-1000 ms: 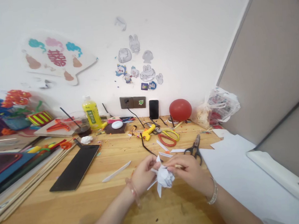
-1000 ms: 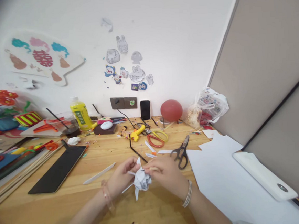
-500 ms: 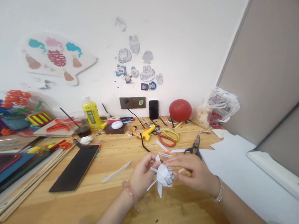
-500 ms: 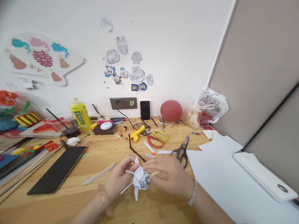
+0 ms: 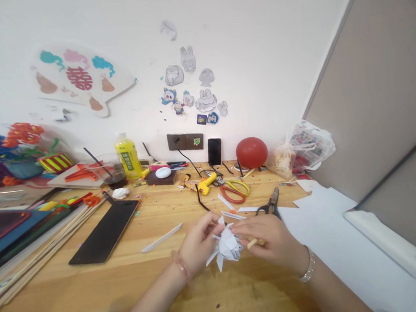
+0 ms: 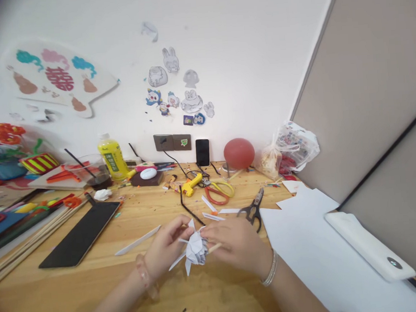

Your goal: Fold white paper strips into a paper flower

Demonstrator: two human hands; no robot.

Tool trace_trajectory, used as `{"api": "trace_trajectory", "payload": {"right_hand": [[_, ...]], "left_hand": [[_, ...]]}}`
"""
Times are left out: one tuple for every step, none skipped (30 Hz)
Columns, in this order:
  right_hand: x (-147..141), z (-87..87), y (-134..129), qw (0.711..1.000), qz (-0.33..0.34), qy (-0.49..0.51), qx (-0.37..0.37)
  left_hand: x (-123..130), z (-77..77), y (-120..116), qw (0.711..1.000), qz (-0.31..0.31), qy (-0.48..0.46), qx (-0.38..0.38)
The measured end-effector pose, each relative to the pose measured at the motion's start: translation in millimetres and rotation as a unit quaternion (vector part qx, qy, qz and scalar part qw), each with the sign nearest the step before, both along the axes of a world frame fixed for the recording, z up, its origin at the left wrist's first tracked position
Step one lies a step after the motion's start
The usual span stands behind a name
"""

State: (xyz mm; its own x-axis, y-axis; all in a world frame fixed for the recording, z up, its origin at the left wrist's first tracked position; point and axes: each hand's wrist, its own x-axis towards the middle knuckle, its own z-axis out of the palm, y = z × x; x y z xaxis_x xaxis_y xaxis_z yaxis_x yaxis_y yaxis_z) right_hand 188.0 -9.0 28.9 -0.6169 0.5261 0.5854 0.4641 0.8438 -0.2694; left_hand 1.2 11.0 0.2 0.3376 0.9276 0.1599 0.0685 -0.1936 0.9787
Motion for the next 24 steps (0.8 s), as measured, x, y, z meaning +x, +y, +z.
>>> {"api": "trace_trajectory", "payload": {"right_hand": [[0, 0.3, -1, 1.0, -0.001, -0.01, 0.016], [0, 0.7, -2, 0.999, -0.002, -0.019, 0.029], [-1, 1.0, -3, 0.999, -0.007, -0.025, 0.041], [-1, 1.3, -4, 0.998, -0.013, -0.031, 0.05], [-1, 1.6, -5, 0.997, -0.02, -0.037, 0.058], [-1, 1.6, -5, 0.997, -0.025, -0.042, 0.065], [-1, 1.5, -6, 0.996, -0.029, -0.043, 0.073], [-2, 1.2, -6, 0.996, -0.033, -0.042, 0.078], [-2, 0.6, -6, 0.995, -0.037, -0.041, 0.082], [-2, -0.1, -6, 0.995, -0.043, -0.042, 0.082], [-2, -1.0, -6, 0.994, -0.052, -0.043, 0.083], [-2, -1.8, -6, 0.993, -0.061, -0.047, 0.084], [-2, -2.7, -5, 0.993, -0.07, -0.052, 0.086], [-2, -3.4, -5, 0.991, -0.078, -0.057, 0.088], [-2, -3.9, -5, 0.991, -0.083, -0.06, 0.091], [-3, -4.2, -5, 0.99, -0.087, -0.06, 0.096], [-4, -4.3, -6, 0.989, -0.089, -0.057, 0.102], [-4, -4.3, -6, 0.988, -0.091, -0.054, 0.11], [-5, -4.1, -6, 0.987, -0.094, -0.05, 0.119], [-7, -3.9, -7, 0.986, -0.099, -0.045, 0.128], [-8, -3.7, -7, 0.985, -0.103, -0.042, 0.135], [-9, -3.5, -8, 0.983, -0.108, -0.036, 0.143], [-10, -3.3, -8, 0.982, -0.112, -0.029, 0.151], [-10, -3.3, -9, 0.98, -0.116, -0.021, 0.159]], "left_hand": [[0, 0.9, -1, 1.0, 0.003, 0.005, 0.003], [1, 1.5, -1, 1.0, 0.005, 0.01, 0.009], [1, 1.6, -1, 1.0, 0.008, 0.013, 0.016], [1, 1.4, -2, 1.0, 0.01, 0.014, 0.022], [2, 0.9, -2, 0.999, 0.013, 0.013, 0.027], [2, 0.2, -2, 0.999, 0.015, 0.012, 0.029], [2, -0.5, -3, 0.999, 0.016, 0.012, 0.031], [2, -1.1, -3, 0.999, 0.016, 0.013, 0.031], [2, -1.4, -3, 0.999, 0.017, 0.016, 0.033], [3, -1.5, -4, 0.999, 0.019, 0.019, 0.035], [3, -1.1, -4, 0.999, 0.021, 0.02, 0.038], [3, -0.5, -5, 0.999, 0.024, 0.02, 0.041], [3, 0.4, -6, 0.998, 0.028, 0.018, 0.044], [3, 1.4, -6, 0.998, 0.032, 0.016, 0.047], [3, 2.4, -6, 0.998, 0.037, 0.016, 0.049], [3, 3.2, -6, 0.998, 0.042, 0.015, 0.049], [3, 3.8, -7, 0.998, 0.046, 0.017, 0.048], [4, 4.2, -7, 0.997, 0.051, 0.018, 0.048], [4, 4.3, -7, 0.997, 0.057, 0.019, 0.048], [4, 4.1, -7, 0.997, 0.064, 0.02, 0.047], [4, 3.6, -8, 0.996, 0.07, 0.019, 0.047], [5, 3.0, -8, 0.996, 0.077, 0.017, 0.048], [5, 2.3, -8, 0.996, 0.08, 0.016, 0.048], [5, 1.5, -8, 0.996, 0.081, 0.014, 0.047]]}}
